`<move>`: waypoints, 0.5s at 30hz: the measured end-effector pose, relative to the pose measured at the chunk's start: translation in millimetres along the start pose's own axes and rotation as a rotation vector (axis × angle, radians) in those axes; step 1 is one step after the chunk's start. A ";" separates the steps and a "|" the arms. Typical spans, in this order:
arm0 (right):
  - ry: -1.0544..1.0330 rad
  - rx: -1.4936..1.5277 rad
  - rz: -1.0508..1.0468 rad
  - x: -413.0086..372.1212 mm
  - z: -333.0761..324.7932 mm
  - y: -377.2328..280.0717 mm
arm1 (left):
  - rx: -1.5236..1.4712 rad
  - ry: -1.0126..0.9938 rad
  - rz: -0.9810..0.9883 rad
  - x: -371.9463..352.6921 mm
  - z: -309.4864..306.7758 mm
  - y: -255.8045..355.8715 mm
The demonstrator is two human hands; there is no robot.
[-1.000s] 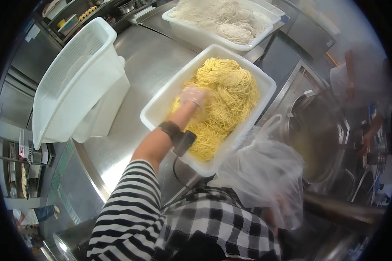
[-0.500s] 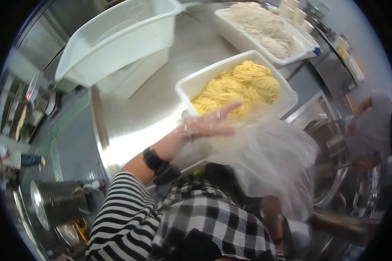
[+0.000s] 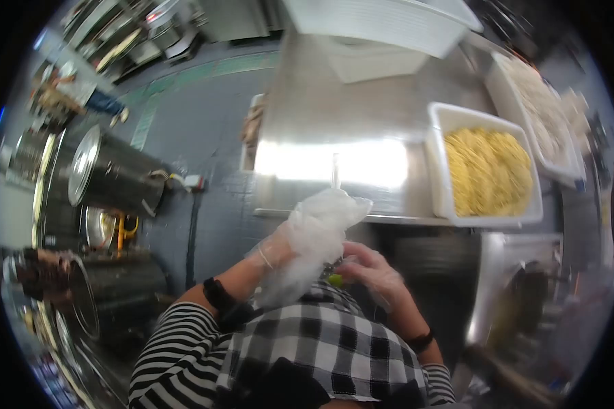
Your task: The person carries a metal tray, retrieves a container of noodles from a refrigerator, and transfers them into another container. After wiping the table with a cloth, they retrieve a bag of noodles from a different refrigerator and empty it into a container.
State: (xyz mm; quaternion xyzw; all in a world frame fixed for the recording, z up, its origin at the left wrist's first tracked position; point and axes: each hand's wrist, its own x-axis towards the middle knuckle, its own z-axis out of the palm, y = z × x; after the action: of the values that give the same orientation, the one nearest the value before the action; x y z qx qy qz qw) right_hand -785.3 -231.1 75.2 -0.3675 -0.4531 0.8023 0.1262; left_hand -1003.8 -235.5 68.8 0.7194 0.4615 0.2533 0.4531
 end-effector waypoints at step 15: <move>-0.207 -1.015 -0.340 241.7 227.7 12.7 | -1.137 0.719 -0.231 -232.5 -111.1 -146.0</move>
State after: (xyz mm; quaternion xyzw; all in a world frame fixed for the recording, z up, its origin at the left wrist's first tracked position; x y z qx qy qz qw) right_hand -1112.7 -253.1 22.7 -0.2230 -0.8466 0.4831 0.0156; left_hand -1257.9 -372.9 3.2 0.1870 0.4523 0.6296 0.6034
